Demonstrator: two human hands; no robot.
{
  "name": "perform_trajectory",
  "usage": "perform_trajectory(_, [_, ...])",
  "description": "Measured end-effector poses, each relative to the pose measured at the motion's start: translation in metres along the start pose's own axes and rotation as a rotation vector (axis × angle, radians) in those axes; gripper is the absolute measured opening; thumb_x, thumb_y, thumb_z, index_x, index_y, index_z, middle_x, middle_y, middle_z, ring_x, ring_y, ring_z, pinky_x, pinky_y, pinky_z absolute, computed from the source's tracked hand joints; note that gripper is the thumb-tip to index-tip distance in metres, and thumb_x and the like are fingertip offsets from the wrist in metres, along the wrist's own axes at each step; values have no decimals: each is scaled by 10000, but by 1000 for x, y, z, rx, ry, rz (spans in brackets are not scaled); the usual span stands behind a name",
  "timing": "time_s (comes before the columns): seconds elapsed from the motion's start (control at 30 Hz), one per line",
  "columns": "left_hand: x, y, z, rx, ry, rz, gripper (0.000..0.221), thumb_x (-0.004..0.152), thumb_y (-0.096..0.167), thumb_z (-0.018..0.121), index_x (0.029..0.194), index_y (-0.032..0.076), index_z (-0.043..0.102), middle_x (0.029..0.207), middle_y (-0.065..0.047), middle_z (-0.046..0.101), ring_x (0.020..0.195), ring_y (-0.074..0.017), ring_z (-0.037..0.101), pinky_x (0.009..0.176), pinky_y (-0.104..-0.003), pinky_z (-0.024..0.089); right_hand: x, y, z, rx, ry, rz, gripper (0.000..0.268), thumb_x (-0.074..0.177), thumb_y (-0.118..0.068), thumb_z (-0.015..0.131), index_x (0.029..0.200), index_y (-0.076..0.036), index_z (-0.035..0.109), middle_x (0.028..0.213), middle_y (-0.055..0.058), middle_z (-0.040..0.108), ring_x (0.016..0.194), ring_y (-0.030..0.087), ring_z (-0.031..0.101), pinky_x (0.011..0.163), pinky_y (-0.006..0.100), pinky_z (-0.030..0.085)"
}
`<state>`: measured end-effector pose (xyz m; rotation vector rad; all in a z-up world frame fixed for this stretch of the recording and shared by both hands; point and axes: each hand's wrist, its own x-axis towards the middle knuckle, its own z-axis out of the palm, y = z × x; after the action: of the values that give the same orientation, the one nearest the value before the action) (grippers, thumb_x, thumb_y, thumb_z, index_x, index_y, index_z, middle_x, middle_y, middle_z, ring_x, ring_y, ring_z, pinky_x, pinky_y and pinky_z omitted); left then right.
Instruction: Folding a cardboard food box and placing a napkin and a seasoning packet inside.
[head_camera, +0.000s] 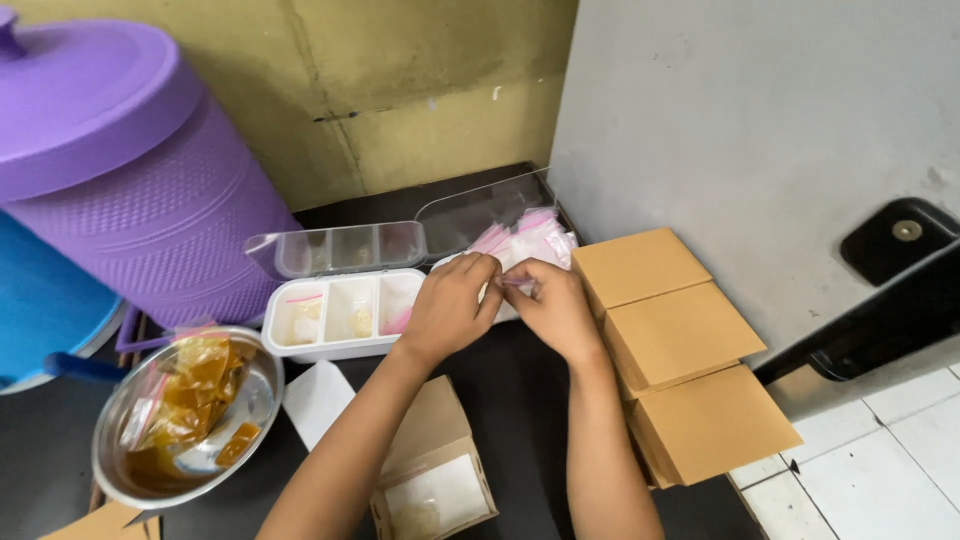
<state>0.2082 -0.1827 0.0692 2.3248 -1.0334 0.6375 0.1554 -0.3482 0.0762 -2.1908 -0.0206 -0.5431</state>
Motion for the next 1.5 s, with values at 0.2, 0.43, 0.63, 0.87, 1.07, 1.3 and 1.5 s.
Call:
perform_trajectory(0.2, [-69, -6, -70, -237, -130, -205, 138, 965, 210, 600, 998, 89, 659, 924, -131, 711, 986, -368, 700, 898, -466, 545, -20, -46, -3, 68, -343, 99, 131, 794, -141, 795, 920, -126, 829, 785, 123, 791, 771, 224, 746, 684, 357, 572])
perform_trajectory(0.43, [-153, -82, -62, 238, -157, -360, 210, 851, 189, 755, 1051, 134, 719, 970, -36, 649, 1040, -256, 648, 925, -387, 512, -20, -51, 10, -86, -533, 71, 135, 839, -97, 737, 935, -83, 831, 811, 153, 783, 789, 276, 739, 723, 374, 583])
perform_trajectory(0.63, [-153, -91, -50, 247, -29, -383, 57, 912, 179, 742, 966, 169, 756, 910, 16, 659, 989, -183, 646, 905, -342, 508, -9, -15, 44, -274, -547, 66, 134, 881, -144, 726, 972, -80, 800, 992, 170, 704, 1023, 360, 707, 874, 435, 574])
perform_trajectory(0.87, [-163, -103, -26, 283, 76, -399, 144, 928, 288, 745, 1008, 168, 739, 903, 6, 664, 965, -174, 622, 874, -320, 481, -9, -2, 63, -276, -544, 76, 123, 891, -123, 723, 987, -78, 785, 1039, 135, 641, 1071, 356, 692, 898, 436, 575])
perform_trajectory(1.07, [-155, -92, -9, 305, 114, -441, 161, 955, 305, 722, 990, 149, 738, 876, 8, 631, 952, -163, 591, 855, -302, 452, -8, -18, 62, -154, -515, 78, 147, 902, -71, 693, 1016, -18, 769, 1045, 190, 647, 1073, 394, 681, 895, 459, 576])
perform_trajectory(1.3, [-159, -98, -14, 229, 16, -461, 175, 965, 322, 686, 1046, 169, 714, 956, 8, 628, 1043, -188, 579, 896, -312, 440, -8, -20, 59, -94, -498, 76, 157, 905, -59, 690, 1031, 2, 761, 1051, 184, 661, 1059, 367, 686, 886, 451, 582])
perform_trajectory(1.5, [-158, -93, -29, 217, -7, -445, 145, 972, 309, 698, 1047, 185, 705, 953, 19, 618, 1026, -171, 613, 894, -298, 437, -9, -22, 51, -53, -521, 46, 149, 885, -48, 694, 1001, 5, 771, 1067, 202, 672, 1049, 373, 683, 883, 460, 578])
